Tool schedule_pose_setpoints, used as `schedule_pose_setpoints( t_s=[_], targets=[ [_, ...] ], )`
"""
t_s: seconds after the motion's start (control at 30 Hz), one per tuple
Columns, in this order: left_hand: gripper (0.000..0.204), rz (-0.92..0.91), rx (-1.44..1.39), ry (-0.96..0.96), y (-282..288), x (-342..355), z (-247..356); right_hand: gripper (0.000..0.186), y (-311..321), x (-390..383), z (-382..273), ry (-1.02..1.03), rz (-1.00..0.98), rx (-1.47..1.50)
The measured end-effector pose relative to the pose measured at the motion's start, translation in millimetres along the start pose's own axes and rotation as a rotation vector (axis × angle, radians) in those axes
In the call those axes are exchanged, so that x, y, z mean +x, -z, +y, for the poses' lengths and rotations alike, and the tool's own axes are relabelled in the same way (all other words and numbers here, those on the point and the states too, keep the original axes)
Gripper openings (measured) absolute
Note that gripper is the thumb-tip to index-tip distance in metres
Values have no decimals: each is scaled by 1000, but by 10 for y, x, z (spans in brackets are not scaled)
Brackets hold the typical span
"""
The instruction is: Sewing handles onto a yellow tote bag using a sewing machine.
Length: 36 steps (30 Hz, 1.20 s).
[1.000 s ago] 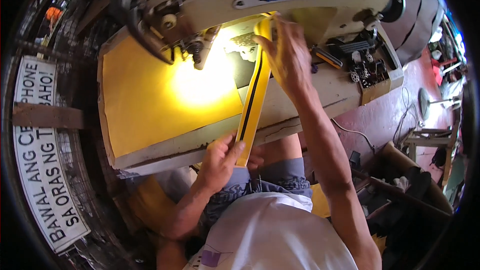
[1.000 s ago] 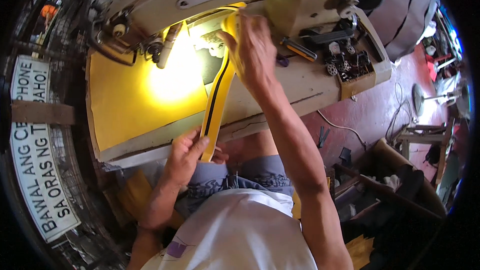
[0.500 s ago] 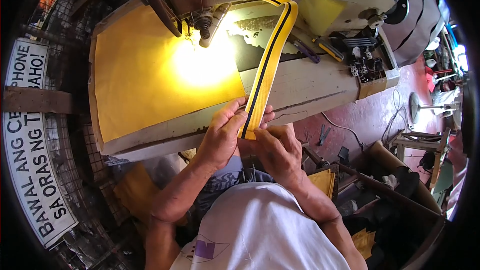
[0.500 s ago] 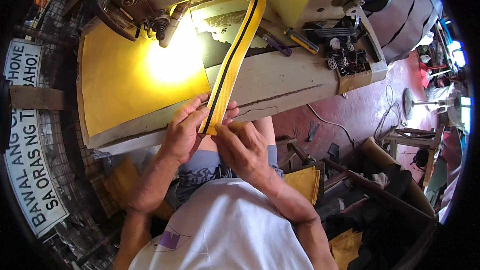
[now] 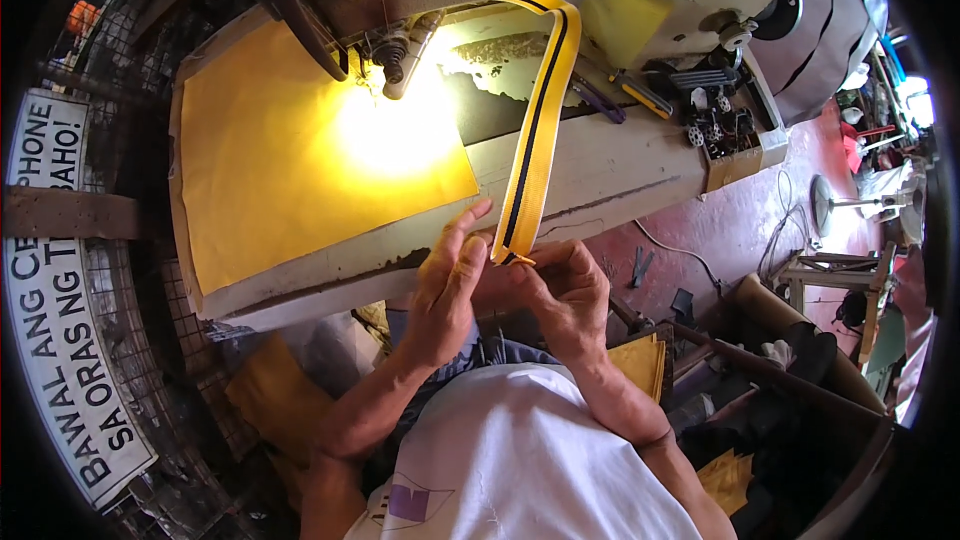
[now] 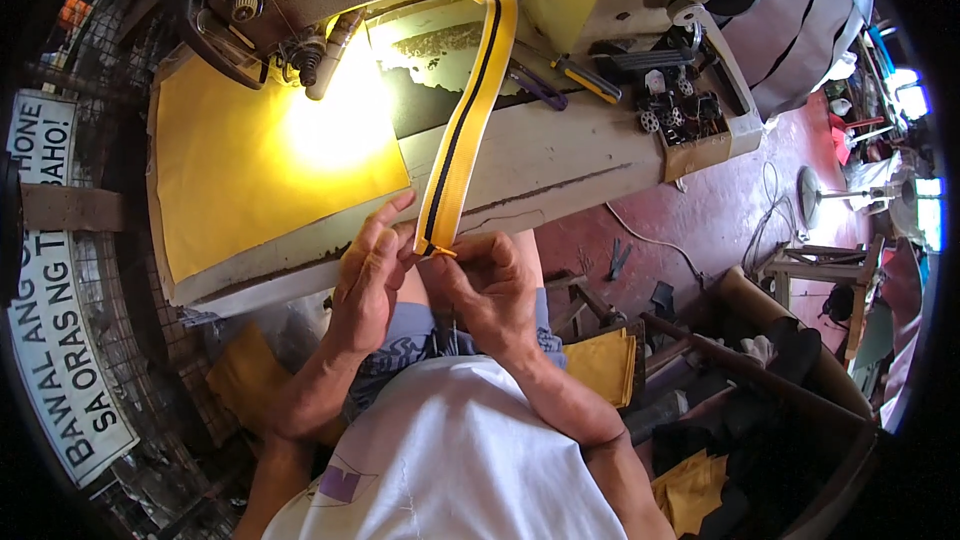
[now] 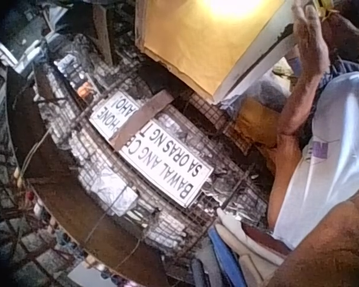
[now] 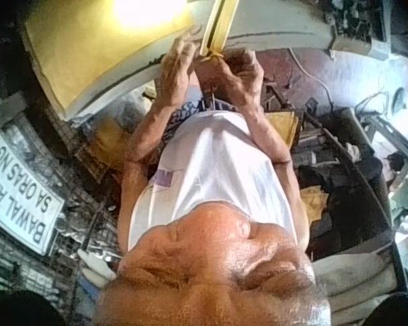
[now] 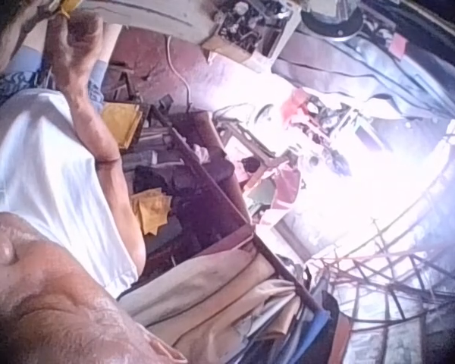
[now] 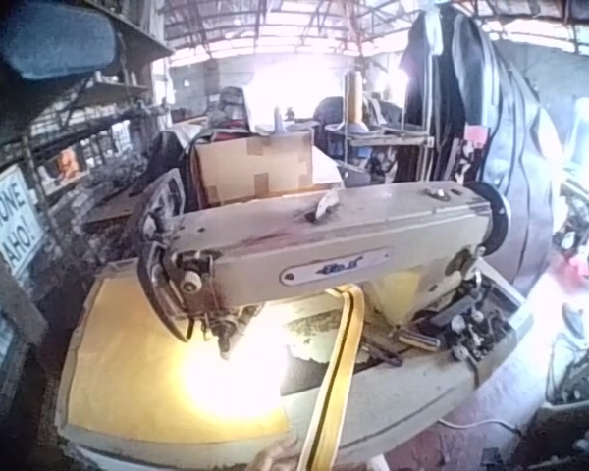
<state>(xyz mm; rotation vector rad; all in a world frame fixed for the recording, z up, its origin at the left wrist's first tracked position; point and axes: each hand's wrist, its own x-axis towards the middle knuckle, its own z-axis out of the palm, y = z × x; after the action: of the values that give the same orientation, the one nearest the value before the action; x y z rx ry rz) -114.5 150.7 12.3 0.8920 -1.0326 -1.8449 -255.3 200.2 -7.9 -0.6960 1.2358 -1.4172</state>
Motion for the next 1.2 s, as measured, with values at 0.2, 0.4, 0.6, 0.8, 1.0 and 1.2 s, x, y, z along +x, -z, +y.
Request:
schedule_pose_setpoints(
  t_s=[0.2,0.4,0.6,0.8,1.0,1.2],
  targets=[
    [61,126,152,-27,-15,-128,-46,26,17,1,10,5,-12,3],
    [58,181,183,-48,-33,-131,-71,32,4,5,-67,-13,3,-54],
    [53,190,143,44,-6,-116,-37,33,26,15,-46,-1,1,-80],
    [37,182,222,11,33,-152,-168,36,8,55,-40,-147,-9,-91],
    [42,98,1453,-814,74,-255,-44,40,-54,11,-181,-116,-74,80],
    [30,95,1341,-925,175,-166,102,37,-195,-87,-378,-71,-198,-152]
  ],
)
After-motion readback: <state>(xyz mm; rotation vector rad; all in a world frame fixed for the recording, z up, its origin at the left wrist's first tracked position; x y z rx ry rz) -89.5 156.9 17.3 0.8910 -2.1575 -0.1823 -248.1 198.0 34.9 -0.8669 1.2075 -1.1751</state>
